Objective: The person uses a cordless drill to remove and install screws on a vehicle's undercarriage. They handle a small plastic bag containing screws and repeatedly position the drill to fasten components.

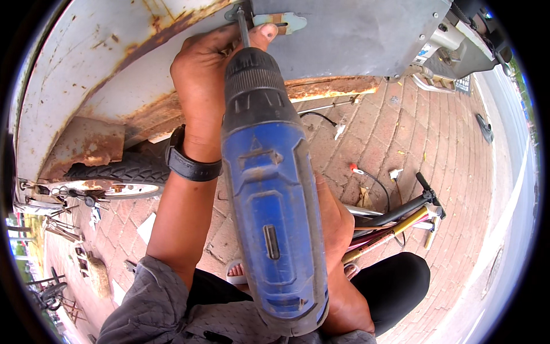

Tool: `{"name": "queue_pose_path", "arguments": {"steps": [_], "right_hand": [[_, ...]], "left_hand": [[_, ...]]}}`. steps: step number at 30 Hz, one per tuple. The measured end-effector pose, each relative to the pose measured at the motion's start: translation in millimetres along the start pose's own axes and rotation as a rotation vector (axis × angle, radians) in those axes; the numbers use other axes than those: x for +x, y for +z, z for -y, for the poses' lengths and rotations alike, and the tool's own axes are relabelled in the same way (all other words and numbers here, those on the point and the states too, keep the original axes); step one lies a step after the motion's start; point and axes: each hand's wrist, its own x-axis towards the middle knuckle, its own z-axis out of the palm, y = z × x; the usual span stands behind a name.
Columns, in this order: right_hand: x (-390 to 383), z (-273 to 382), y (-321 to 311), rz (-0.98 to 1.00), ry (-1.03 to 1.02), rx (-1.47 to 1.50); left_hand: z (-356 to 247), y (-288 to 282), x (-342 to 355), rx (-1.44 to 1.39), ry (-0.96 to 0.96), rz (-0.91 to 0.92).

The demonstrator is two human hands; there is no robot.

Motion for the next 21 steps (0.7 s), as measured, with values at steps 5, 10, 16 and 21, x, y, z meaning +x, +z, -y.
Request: {"name": "queue_pose_path", "arguments": {"steps": [5,10,16,21], "right_hand": [[-4,14,-9,0.063,-0.073,-0.505],[0,18,-11,0.103,-0.067,-0.557],[2,11,-13,0.085,-0.169,-0.580],[-9,5,-14,0.062,0.107,-0.432]], "left_hand": [[-3,3,-3,-0.100,-0.029,-0.003],[4,6,-4,-0.122,-0.022,-0.059],[2,6,-2,-0.069,-0.012,-0.043],[1,1,2,-0.081,0.011,0.023]]}}
